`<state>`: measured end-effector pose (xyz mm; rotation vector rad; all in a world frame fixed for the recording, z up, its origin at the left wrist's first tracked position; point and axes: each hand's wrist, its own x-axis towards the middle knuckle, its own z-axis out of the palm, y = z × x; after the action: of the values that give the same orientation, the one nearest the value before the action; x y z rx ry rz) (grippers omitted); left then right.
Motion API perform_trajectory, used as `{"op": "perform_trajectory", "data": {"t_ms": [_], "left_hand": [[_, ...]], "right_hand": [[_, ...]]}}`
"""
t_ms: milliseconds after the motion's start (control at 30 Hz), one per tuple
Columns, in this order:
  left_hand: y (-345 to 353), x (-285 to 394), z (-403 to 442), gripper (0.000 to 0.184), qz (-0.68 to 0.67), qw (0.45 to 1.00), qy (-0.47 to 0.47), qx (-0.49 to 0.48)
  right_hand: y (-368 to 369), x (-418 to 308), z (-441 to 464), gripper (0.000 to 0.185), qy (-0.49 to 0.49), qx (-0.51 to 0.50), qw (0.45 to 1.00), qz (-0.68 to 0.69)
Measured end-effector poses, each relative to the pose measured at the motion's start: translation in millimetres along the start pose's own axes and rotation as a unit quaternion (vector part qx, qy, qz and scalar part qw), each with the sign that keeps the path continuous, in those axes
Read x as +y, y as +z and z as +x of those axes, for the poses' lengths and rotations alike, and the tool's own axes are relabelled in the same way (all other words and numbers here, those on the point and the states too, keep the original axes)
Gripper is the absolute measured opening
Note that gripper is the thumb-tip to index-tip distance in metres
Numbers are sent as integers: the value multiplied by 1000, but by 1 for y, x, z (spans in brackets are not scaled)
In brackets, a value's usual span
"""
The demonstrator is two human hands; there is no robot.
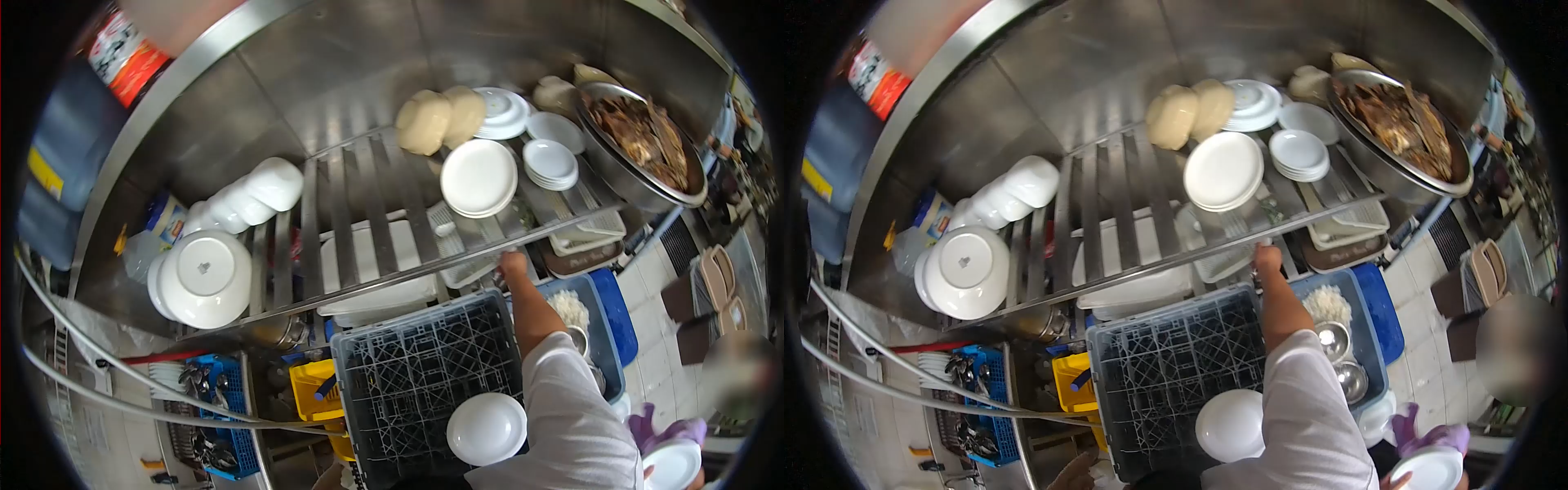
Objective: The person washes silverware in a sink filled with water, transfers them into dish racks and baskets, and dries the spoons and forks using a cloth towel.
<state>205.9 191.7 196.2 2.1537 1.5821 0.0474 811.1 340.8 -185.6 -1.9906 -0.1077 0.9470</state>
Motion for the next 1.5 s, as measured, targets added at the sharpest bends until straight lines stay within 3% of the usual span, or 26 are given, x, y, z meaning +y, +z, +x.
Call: {"op": "perform_trajectory", "data": {"t_ms": [100, 167, 233, 300, 367, 433, 467, 667, 767, 833, 967, 1100, 1133, 1167, 1200, 1300, 1367, 1400, 1433, 1500], "left_hand": [[-3, -9, -9, 38, -4, 1000, -10, 5], [-7, -16, -16, 38, -8, 1000, -8, 6], [-8, -23, -26, 38, -9, 1000, -10, 10], [-13, -31, -35, 38, -14, 1000, -7, 14], [-16, -40, -48, 38, -19, 1000, 6, 18], [-20, -47, -56, 38, -11, 1000, 16, 20], [-21, -49, -62, 38, -6, 999, 24, 20], [-40, -92, -102, 38, -16, 995, 92, -42], [-57, -131, -117, 38, -127, 964, 153, -175], [-64, -147, -130, 39, -182, 945, 171, -211], [-43, -162, -150, 39, -198, 957, 127, -170], [-14, -175, -159, 40, -218, 970, 42, -103], [-8, -178, -162, 40, -231, 969, 19, -88], [-4, -181, -166, 41, -248, 966, -5, -78], [-1, -183, -168, 41, -262, 962, -22, -69], [6, -189, -176, 42, -317, 944, -77, -47], [11, -192, -181, 42, -355, 928, -106, -42], [14, -195, -181, 43, -374, 919, -117, -41], [16, -195, -181, 43, -396, 909, -125, -42], [20, -198, -177, 44, -445, 884, -133, -47]], "right_hand": [[-3, -11, 36, 24, -271, 24, 926, 262], [-30, -41, -6, 24, -169, 13, 928, 332], [-67, -35, -8, 19, -282, 78, 952, 88], [-107, -45, -50, 21, -75, 8, 932, 355], [-139, -31, -85, 28, -112, -61, 900, 416], [-164, -31, -177, 40, -128, -72, 896, 420], [-186, -19, -191, 51, -94, -41, 927, 360], [-210, -7, -333, 46, -168, -105, 933, 301], [-167, -15, -365, 37, -173, -189, 930, 264], [-120, -21, -371, 31, -166, -237, 936, 203], [-13, -8, -349, 26, -146, -328, 919, 160], [56, 6, -296, 27, -118, -351, 921, 117], [61, -5, -302, 30, -255, -222, 933, -120], [62, -14, -314, 32, -373, -72, 859, -343], [68, -28, -377, 41, -469, 156, 740, -456], [116, -37, -374, 44, -546, 79, 751, -362], [179, -7, -367, 50, -404, -115, 843, -337], [194, -10, -398, 59, -281, -244, 848, -377], [220, 14, -399, 66, -334, -218, 817, -417], [260, 60, -400, 70, -306, -187, 819, -448]]}}
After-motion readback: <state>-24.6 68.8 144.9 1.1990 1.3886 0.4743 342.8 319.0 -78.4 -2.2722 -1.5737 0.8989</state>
